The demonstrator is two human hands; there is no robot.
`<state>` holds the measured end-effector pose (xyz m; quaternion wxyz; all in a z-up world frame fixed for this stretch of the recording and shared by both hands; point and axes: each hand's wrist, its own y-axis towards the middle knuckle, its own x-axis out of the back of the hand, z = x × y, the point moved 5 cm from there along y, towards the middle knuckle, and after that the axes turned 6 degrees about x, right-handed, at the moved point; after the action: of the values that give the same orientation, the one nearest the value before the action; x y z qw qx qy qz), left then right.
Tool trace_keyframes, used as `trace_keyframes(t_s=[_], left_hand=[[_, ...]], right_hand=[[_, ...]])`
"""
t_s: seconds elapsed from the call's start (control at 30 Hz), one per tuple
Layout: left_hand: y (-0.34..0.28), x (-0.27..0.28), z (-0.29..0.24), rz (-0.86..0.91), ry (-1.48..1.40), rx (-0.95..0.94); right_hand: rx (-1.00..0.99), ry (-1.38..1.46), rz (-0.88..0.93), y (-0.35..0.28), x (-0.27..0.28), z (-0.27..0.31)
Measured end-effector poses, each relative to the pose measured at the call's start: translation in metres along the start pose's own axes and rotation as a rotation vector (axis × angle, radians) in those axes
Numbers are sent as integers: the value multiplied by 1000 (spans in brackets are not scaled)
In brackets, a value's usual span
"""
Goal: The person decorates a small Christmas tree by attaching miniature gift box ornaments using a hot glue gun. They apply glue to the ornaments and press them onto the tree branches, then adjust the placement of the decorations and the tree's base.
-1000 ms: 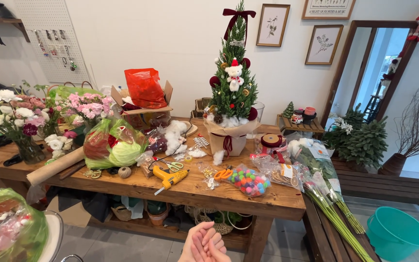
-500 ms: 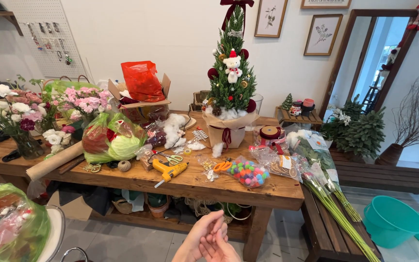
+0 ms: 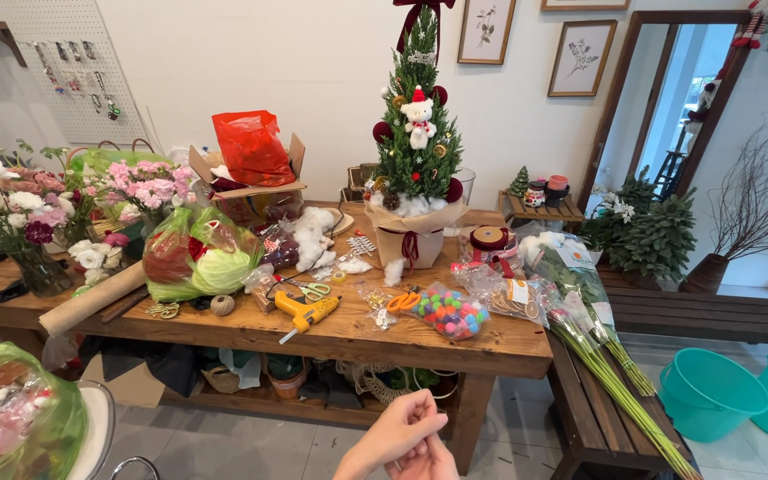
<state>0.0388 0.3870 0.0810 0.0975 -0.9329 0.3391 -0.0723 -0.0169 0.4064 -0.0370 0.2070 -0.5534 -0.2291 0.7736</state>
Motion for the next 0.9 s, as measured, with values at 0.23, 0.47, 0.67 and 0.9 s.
trace_keyframes(t_s=[0.23,0.47,0.67,0.9], left_hand=[[-38,-4,-50,-26,375,51],[-32,-3,-39,-70,627,30],[-34,-4,-42,-69,582,58],[-35,-9,-43,-41,554,5]], right_hand=[[-50,12,2,47,33,0],[-27,33,41,36,25,-4],[-77,-21,42,32,25,1],[10,-22,42,32,29,13]])
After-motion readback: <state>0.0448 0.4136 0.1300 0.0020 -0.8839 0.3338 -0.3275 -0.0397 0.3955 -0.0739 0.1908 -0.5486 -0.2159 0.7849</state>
